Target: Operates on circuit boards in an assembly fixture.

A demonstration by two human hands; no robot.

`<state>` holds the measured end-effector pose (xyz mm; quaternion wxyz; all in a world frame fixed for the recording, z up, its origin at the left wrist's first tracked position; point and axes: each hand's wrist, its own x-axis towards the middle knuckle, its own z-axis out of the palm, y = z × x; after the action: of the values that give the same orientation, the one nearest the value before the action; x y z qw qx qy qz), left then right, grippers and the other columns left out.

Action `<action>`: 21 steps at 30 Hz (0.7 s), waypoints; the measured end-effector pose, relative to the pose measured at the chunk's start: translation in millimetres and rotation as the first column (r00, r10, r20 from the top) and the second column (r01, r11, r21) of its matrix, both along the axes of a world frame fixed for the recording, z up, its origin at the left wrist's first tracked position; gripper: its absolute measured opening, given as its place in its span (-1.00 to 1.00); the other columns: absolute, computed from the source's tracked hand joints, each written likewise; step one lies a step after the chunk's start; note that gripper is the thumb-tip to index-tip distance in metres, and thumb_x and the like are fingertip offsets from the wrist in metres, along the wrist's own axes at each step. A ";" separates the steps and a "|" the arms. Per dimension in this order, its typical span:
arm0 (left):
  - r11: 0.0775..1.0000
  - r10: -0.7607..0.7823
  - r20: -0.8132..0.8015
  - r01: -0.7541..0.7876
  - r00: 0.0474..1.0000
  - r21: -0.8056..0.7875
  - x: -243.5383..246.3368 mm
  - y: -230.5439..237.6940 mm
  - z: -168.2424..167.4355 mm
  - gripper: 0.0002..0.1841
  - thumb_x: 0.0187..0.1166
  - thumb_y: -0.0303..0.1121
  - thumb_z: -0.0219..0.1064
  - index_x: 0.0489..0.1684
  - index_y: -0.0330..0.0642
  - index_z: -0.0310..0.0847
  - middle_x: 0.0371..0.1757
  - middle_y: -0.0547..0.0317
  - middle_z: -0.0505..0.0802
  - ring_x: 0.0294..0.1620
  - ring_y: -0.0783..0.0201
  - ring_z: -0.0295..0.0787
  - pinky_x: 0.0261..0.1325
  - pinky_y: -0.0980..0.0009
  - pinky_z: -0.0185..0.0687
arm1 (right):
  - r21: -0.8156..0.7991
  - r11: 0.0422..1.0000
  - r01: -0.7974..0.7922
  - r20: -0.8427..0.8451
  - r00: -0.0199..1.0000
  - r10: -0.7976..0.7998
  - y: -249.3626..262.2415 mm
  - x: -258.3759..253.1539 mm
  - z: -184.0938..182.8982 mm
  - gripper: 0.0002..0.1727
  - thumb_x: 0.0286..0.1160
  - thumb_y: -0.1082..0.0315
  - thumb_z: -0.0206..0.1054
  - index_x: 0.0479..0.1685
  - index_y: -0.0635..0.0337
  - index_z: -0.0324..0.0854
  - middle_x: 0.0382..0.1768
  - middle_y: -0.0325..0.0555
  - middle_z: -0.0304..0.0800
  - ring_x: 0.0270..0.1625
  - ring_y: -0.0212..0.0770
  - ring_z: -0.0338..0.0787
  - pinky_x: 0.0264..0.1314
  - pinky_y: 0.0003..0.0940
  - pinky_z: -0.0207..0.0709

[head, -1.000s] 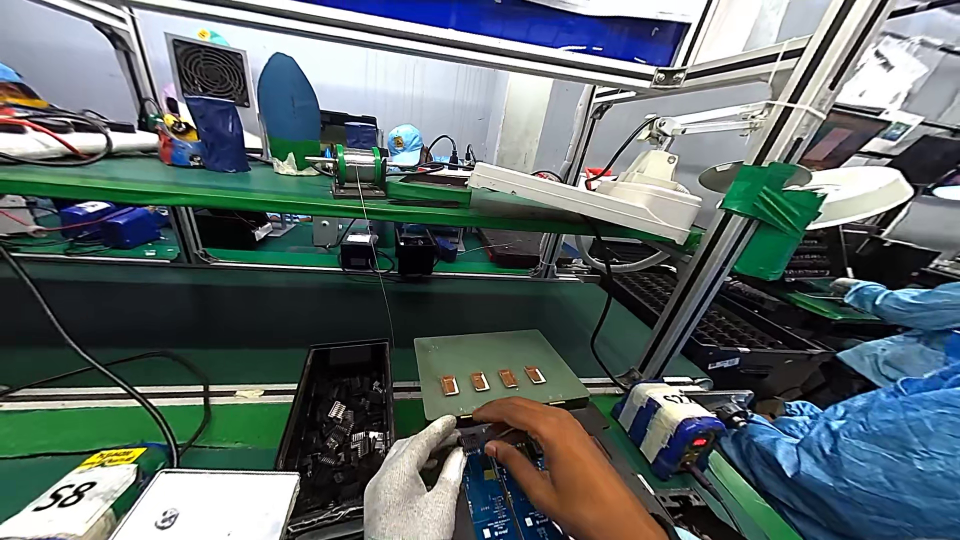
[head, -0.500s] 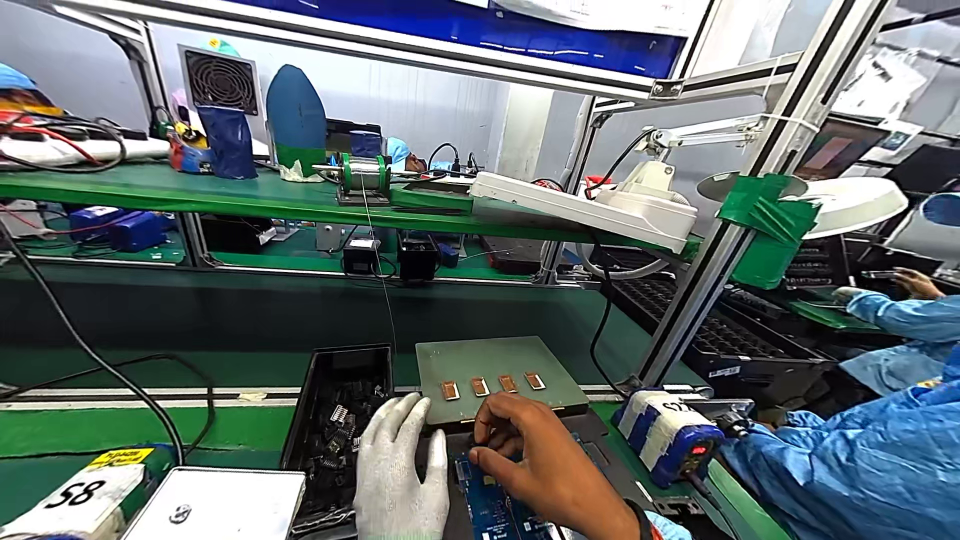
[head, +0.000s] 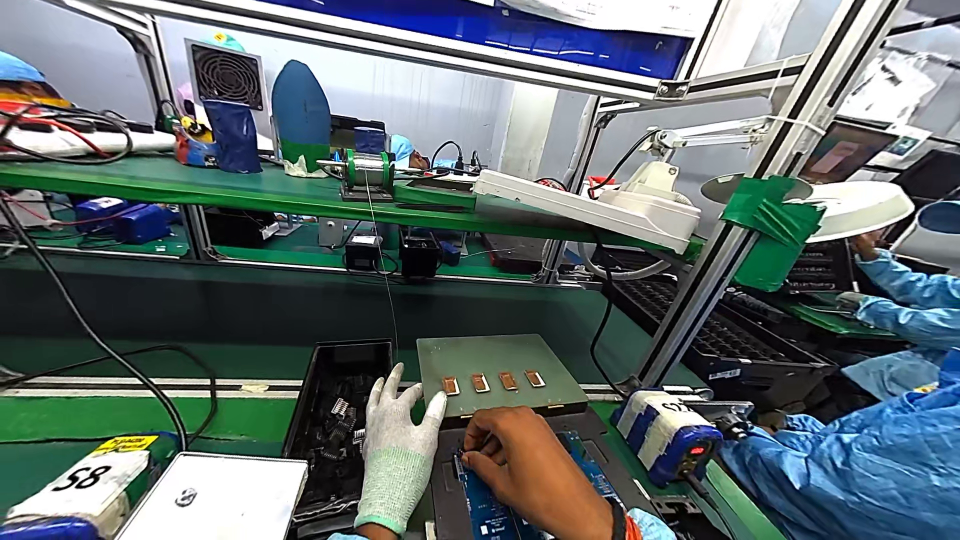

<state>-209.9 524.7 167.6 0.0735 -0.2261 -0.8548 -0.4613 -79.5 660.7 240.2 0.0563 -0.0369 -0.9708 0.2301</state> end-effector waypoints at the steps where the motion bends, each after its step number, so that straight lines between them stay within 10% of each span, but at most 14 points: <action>1: 1.000 -0.011 0.016 0.011 1.000 0.023 -0.6 -0.3 -0.1 -0.46 0.53 0.22 0.19 0.05 0.05 0.93 0.72 0.09 0.53 0.82 -0.21 0.19 0.78 -0.17 0.12 | 0.005 1.000 0.004 -0.001 1.000 -0.004 -0.2 -0.5 0.0 -0.80 0.53 0.16 0.39 -0.12 0.05 0.80 -0.24 -0.24 0.92 -0.20 -0.29 0.90 -0.06 -0.22 0.75; 21: 0.995 -0.020 0.044 0.015 0.999 0.099 2.1 -0.2 -0.8 -0.54 0.56 0.15 0.21 0.07 0.15 0.94 0.68 0.25 0.60 0.85 -0.11 0.16 0.81 -0.14 0.08 | 0.071 0.996 0.055 0.017 0.998 -0.056 -2.7 -2.1 0.9 -0.65 0.54 -0.09 0.34 -0.23 -0.05 0.85 -0.33 -0.33 0.91 -0.23 -0.33 0.87 -0.09 -0.18 0.70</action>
<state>-207.8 524.5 166.8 0.0612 -0.2193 -0.8305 -0.5084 -81.6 658.0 241.1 0.0550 -0.0640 -0.9774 0.1938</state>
